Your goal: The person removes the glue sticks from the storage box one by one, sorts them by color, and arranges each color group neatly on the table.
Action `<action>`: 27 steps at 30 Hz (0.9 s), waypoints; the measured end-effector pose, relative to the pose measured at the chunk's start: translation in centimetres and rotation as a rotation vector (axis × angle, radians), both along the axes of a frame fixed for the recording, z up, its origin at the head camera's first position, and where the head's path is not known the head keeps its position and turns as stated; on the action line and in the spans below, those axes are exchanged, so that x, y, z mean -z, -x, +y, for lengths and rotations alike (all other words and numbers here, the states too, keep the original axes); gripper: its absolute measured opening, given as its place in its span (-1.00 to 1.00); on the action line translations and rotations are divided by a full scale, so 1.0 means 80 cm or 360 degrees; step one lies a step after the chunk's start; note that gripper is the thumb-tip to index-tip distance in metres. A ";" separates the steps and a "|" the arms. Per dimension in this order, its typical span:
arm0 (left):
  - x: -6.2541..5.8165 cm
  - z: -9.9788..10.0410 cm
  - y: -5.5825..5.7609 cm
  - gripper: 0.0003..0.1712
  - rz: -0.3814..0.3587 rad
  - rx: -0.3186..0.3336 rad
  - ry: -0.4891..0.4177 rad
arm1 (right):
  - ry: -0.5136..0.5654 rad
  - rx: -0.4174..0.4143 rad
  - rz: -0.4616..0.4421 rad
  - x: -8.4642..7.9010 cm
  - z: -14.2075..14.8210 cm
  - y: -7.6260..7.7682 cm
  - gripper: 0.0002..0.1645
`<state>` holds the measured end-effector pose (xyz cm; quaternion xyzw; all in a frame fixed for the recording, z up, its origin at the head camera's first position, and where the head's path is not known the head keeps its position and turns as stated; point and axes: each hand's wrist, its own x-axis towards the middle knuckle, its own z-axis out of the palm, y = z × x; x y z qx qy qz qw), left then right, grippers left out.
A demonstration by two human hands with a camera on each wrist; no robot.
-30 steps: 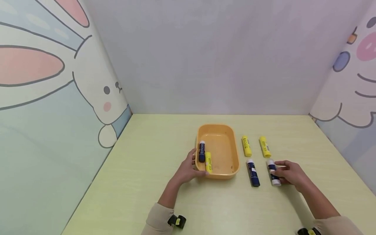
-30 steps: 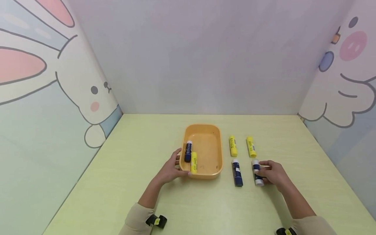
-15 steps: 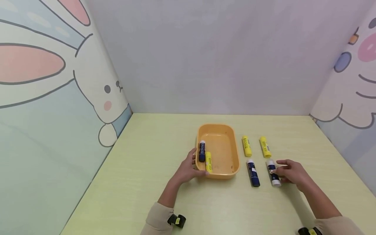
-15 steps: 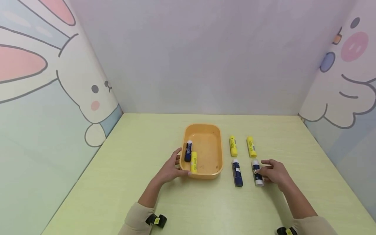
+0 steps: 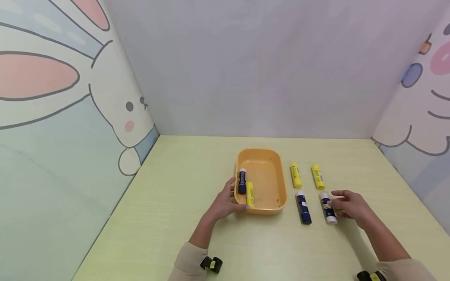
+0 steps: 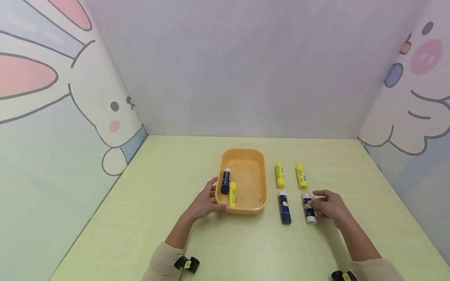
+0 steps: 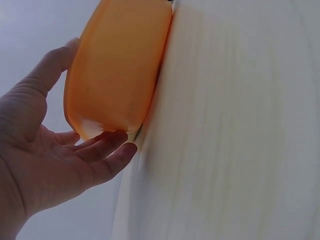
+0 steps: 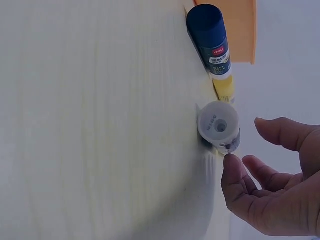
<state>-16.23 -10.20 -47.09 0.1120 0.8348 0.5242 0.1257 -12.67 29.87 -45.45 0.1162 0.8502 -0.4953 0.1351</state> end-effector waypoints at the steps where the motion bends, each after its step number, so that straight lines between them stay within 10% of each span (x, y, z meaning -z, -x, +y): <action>1: 0.000 0.000 0.000 0.30 0.0000 0.0000 0.0000 | 0.0000 -0.0007 0.0009 -0.002 0.000 0.000 -0.19; 27: -0.003 0.002 0.000 0.28 -0.0026 -0.0019 0.0006 | 0.0074 -0.0448 0.0259 -0.091 -0.066 0.049 -0.23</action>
